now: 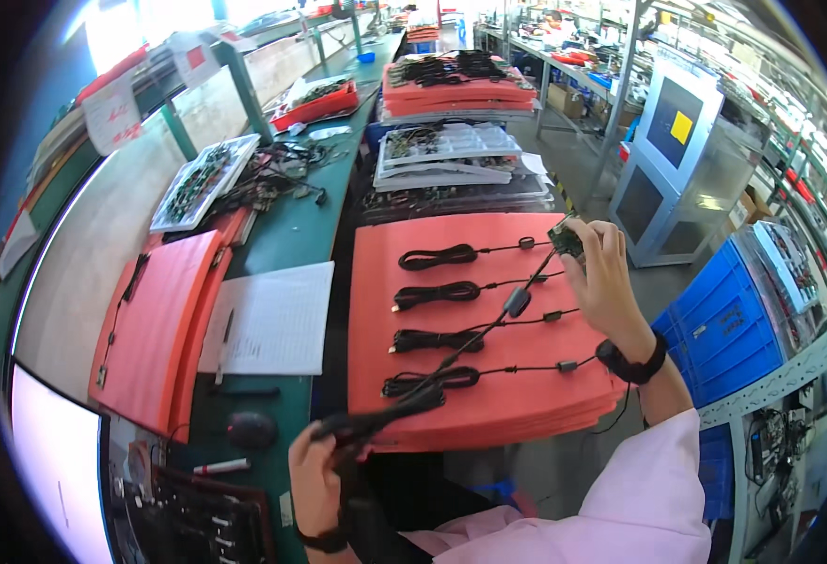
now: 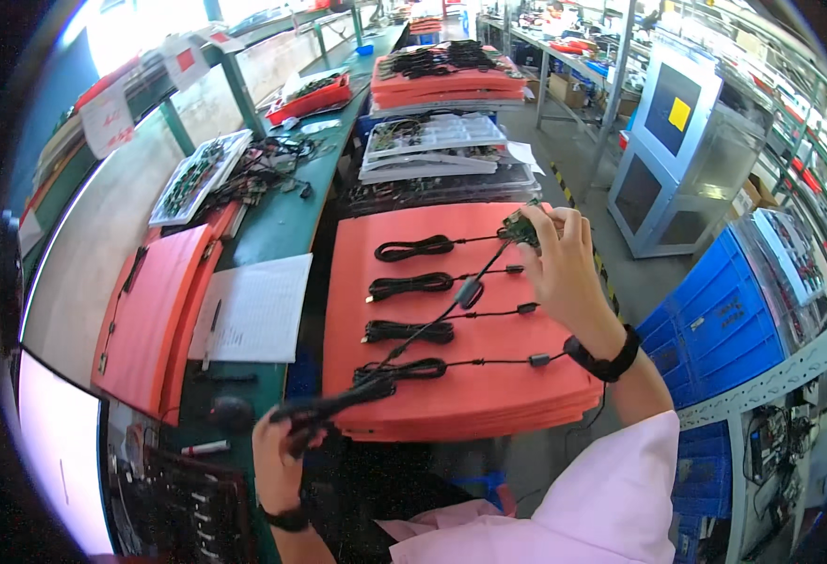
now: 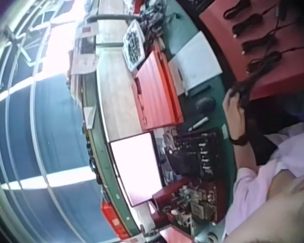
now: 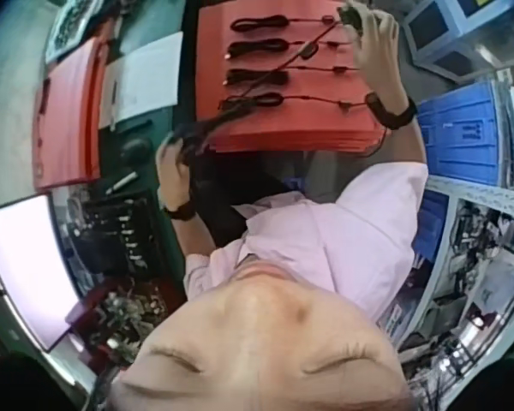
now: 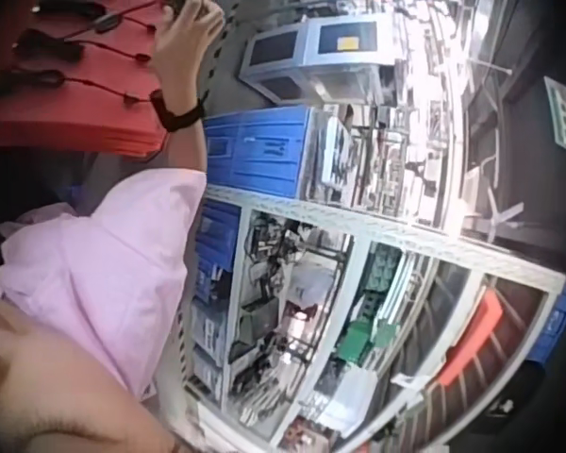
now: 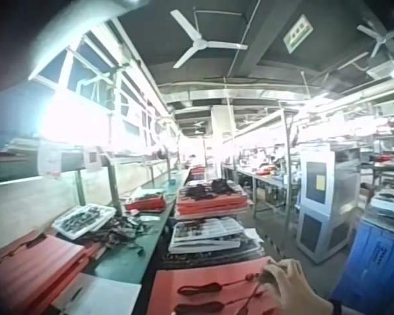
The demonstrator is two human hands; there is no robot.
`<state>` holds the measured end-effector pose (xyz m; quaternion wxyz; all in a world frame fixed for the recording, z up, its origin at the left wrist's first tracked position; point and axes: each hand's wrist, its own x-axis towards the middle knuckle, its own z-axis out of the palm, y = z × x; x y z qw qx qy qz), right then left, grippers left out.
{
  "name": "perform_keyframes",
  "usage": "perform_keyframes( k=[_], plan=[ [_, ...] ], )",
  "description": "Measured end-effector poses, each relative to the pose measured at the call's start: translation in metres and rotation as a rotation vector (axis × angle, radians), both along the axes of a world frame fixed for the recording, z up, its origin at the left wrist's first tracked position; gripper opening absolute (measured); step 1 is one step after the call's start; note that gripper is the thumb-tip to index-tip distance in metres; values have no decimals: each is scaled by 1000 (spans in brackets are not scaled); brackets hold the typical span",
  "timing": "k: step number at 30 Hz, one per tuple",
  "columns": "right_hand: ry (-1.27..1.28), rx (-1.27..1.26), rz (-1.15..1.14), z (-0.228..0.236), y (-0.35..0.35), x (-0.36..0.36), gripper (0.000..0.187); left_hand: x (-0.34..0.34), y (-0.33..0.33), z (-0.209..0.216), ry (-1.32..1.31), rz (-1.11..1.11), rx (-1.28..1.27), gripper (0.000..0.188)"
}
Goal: Testing printed circuit boards by placing them into a test fixture and monitoring the software output.
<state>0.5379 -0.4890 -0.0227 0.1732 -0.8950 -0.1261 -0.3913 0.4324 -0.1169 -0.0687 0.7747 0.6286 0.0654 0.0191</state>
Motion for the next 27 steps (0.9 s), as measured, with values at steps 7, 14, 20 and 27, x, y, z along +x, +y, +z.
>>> perform_keyframes(
  k=[7,14,20,27],
  plan=[
    [293,-198,-210,-59,-91,96,40,163,-62,20,-111,-355,-155,28],
    [851,-177,-291,-101,-141,187,40,309,-92,-10,269,-433,-197,24],
    [1002,-111,-281,-119,-162,225,40,366,-108,-43,331,-476,-230,24],
    [1118,-98,-343,-117,-145,235,41,386,-102,-85,416,-391,-164,22]
  ],
)
